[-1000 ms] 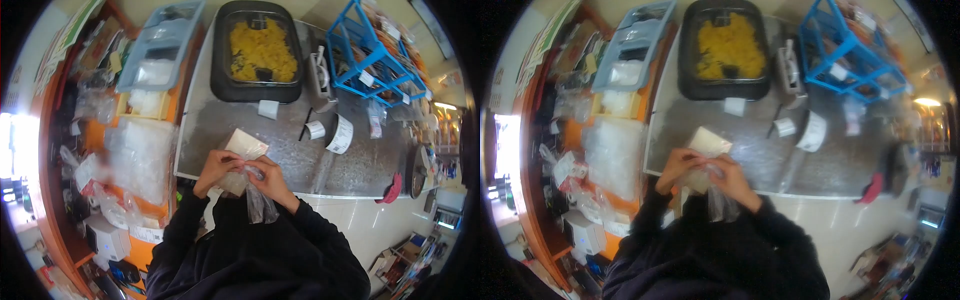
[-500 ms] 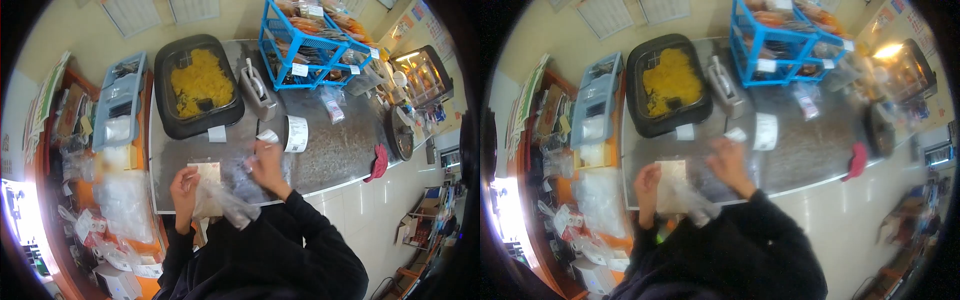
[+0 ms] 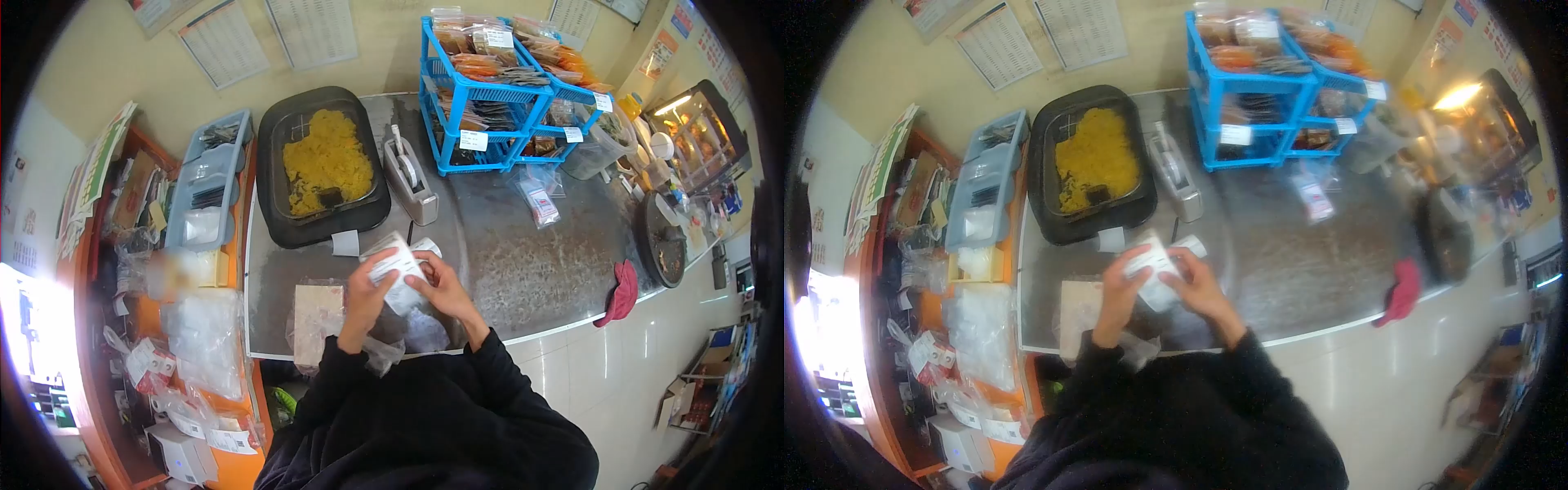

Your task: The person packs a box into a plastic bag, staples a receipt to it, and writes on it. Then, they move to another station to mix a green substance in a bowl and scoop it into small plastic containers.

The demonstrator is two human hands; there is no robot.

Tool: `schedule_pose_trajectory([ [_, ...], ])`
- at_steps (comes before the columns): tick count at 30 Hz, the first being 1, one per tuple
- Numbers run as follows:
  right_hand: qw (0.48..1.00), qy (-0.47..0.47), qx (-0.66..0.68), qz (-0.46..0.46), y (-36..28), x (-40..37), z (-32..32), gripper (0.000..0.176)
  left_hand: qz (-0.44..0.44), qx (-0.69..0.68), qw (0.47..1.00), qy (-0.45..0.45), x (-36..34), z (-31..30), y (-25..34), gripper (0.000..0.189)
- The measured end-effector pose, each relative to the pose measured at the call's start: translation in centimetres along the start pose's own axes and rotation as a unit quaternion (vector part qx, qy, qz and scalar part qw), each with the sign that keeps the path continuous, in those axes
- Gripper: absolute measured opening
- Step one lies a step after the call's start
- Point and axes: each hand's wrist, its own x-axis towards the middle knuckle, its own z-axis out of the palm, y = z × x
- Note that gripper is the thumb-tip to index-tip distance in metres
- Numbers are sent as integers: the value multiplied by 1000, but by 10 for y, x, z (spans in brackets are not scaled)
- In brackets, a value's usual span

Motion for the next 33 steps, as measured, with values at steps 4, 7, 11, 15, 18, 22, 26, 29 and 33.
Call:
schedule_pose_trajectory([
  [4,948,206,-241,-24,41,43,-30,38,41,90,993,71,-43,-38,54,51],
  [7,933,167,-303,99,87,63,-57,44,10,11,1000,26,-87,-66,98,54],
  [11,926,129,-332,125,67,59,-45,44,-37,149,987,50,-120,-102,110,46],
  [15,987,121,-83,64,54,51,-18,38,-40,283,953,97,-114,-125,66,29],
  [18,990,101,100,-1,-26,19,42,32,5,290,951,111,-91,-77,65,22],
  [22,976,97,187,-55,-74,-9,95,23,30,173,977,124,-71,-36,74,19],
  [26,916,192,-227,-269,-108,-11,101,22,72,168,974,130,-68,-33,84,13],
  [29,943,59,-187,-267,-110,-14,91,27,100,219,966,99,-65,-42,88,11],
  [33,987,10,-85,-133,-112,-23,95,26,185,350,915,72,-62,-50,90,14],
])
